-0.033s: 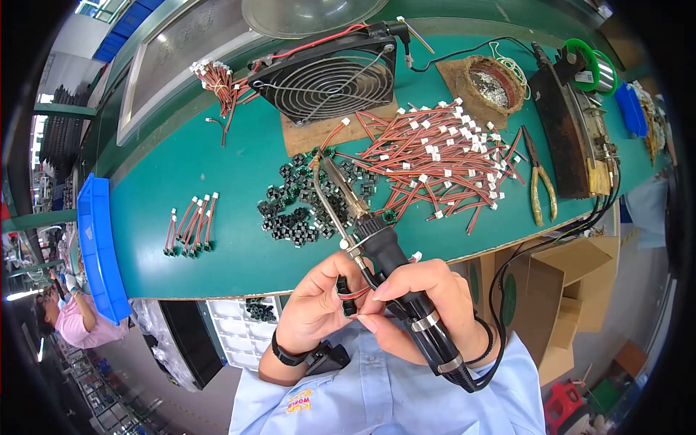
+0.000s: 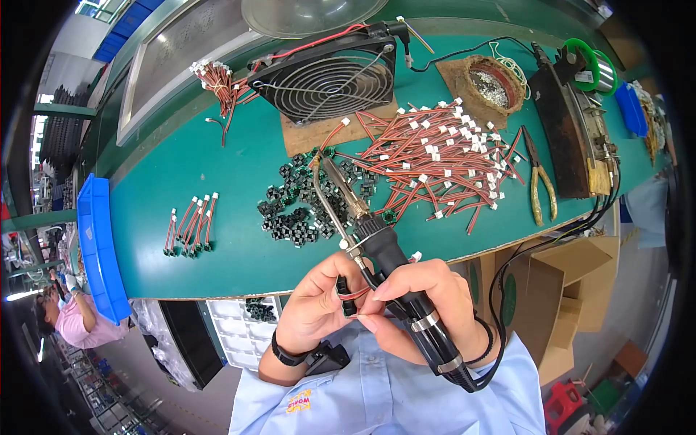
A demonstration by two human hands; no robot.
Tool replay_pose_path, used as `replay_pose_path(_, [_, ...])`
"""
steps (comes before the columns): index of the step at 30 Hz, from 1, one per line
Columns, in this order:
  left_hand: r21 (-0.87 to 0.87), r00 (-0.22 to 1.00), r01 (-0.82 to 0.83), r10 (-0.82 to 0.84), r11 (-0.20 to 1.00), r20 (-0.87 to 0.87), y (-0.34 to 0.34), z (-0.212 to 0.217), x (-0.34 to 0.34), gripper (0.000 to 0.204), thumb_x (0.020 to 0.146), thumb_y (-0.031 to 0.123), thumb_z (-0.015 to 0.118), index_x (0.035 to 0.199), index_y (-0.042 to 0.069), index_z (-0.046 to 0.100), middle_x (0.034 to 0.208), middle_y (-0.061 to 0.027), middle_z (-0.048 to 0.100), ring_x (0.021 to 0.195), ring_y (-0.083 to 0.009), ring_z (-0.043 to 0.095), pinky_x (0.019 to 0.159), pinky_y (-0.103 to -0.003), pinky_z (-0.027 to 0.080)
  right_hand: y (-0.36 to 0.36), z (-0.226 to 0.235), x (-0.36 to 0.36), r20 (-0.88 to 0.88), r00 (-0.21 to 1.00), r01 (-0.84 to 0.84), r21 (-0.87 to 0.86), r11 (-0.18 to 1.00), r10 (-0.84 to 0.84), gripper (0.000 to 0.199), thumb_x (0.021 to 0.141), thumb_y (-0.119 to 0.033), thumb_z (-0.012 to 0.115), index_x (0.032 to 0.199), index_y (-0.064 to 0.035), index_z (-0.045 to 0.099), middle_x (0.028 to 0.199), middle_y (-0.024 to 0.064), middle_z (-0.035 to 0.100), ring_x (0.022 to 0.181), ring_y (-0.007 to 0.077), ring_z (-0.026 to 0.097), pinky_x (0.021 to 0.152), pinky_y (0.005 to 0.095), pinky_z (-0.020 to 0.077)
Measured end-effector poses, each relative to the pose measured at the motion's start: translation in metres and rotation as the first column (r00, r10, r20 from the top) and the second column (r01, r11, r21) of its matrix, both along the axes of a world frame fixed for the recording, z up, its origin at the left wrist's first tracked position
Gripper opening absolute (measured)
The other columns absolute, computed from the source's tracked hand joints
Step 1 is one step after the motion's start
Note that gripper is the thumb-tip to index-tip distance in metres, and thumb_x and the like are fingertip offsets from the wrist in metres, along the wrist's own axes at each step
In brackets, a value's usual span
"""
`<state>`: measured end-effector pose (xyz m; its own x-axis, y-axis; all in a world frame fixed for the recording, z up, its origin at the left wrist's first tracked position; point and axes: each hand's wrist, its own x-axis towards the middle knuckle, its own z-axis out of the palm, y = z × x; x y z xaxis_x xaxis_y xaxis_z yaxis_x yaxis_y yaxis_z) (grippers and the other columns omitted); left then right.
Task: The person picks up a circuit board and a wire, joins them together using a soldering iron, and then places the assembled unit onto the table, repeating the process.
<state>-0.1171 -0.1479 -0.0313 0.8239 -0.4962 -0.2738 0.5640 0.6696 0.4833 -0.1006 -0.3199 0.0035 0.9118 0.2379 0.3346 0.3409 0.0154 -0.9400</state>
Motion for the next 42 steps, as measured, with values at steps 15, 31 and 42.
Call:
replay_pose_path(15, [-0.029,1.0,0.006,-0.006,1.0,0.012,-0.0006,0.0,0.001,0.029,0.087,0.026,0.061,0.093,0.003,0.045,0.09,-0.0064,0.048,0.079,-0.0135,0.05,0.066,-0.025,0.042,-0.0014,0.0025,0.0014,0.035,0.999,0.019,-0.032,0.999,-0.018,0.039,0.067,0.001,0.075,0.097,-0.0035,0.051,0.08,0.0061,0.064,0.069,0.016,0.067,0.06,0.0252,0.0506])
replay_pose_path(31, [-0.034,0.999,0.012,-0.01,0.999,0.049,-0.002,-0.0016,0.0021,0.028,0.088,0.026,0.061,0.092,0.003,0.045,0.09,-0.0065,0.046,0.076,-0.0122,0.049,0.064,-0.024,0.041,-0.003,0.0012,0.0009,0.002,1.0,-0.005,-0.013,1.0,0.005,0.038,0.066,0.0,0.076,0.096,-0.0035,0.052,0.081,0.006,0.064,0.07,0.0173,0.067,0.061,0.0252,0.0503])
replay_pose_path(42, [0.023,0.999,-0.018,0.018,1.0,0.026,-0.0028,-0.0005,-0.0007,0.029,0.087,0.026,0.062,0.092,0.003,0.046,0.092,-0.0063,0.047,0.077,-0.012,0.05,0.065,-0.023,0.042,-0.0014,0.0019,-0.0001,-0.007,0.999,0.033,-0.028,0.999,-0.033,0.039,0.065,0.0,0.076,0.095,-0.0046,0.052,0.08,0.0051,0.063,0.067,0.0166,0.065,0.06,0.026,0.0488])
